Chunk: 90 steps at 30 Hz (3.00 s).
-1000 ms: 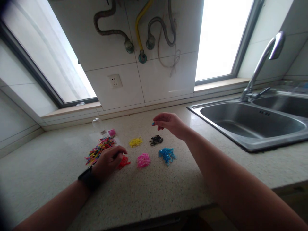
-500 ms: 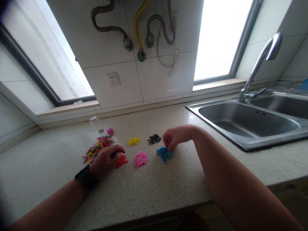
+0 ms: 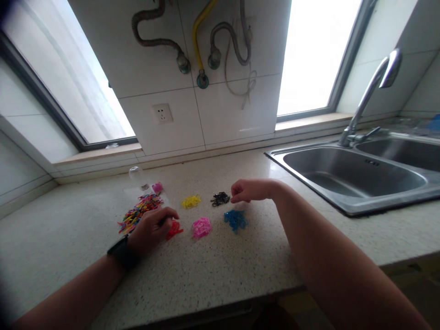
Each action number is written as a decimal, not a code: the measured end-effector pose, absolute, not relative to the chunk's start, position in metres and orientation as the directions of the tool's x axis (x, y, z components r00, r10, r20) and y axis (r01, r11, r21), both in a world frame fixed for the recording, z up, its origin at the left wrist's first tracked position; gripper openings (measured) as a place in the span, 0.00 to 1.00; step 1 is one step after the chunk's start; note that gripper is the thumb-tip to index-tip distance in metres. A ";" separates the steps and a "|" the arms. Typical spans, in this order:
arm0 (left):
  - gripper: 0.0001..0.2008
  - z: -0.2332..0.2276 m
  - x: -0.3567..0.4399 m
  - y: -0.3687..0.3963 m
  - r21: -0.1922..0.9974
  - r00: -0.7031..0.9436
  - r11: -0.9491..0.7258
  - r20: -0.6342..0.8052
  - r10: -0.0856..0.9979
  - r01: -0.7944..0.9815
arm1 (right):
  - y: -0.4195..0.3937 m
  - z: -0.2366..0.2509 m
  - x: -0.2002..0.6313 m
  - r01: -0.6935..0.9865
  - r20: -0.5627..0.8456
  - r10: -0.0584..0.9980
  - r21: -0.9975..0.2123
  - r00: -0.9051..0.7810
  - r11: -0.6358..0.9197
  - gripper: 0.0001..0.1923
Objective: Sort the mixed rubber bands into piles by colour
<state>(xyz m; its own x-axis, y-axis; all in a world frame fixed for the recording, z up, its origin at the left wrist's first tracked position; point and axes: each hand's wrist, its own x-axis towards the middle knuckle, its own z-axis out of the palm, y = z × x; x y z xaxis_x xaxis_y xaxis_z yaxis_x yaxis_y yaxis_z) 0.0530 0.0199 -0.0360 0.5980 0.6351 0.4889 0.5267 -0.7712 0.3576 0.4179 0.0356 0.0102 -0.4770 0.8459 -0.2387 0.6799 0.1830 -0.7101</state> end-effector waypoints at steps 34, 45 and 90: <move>0.12 -0.013 -0.042 0.095 0.315 0.293 -0.508 0.533 0.794 0.802 | 0.074 -0.031 0.426 0.340 -0.065 0.996 -0.940 -0.069 -0.038 0.26; 0.12 -0.018 -0.031 0.091 0.158 0.517 -0.619 0.414 0.749 0.770 | 0.077 -0.036 0.429 0.359 -0.076 0.995 -0.932 -0.059 -0.050 0.25; 0.10 -0.030 0.032 0.058 0.952 0.307 -0.301 0.273 0.912 0.046 | 0.074 -0.031 0.426 0.483 -0.076 0.992 -0.875 -0.096 -0.020 0.27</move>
<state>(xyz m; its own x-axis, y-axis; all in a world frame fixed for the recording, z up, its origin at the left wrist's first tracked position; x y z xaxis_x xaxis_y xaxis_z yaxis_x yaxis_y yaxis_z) 0.0322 0.0583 -0.0304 0.3072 0.9115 0.2734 0.0465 -0.3014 0.9524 0.4260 0.0743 -0.0314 -0.0963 0.9924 -0.0764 0.4835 -0.0204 -0.8751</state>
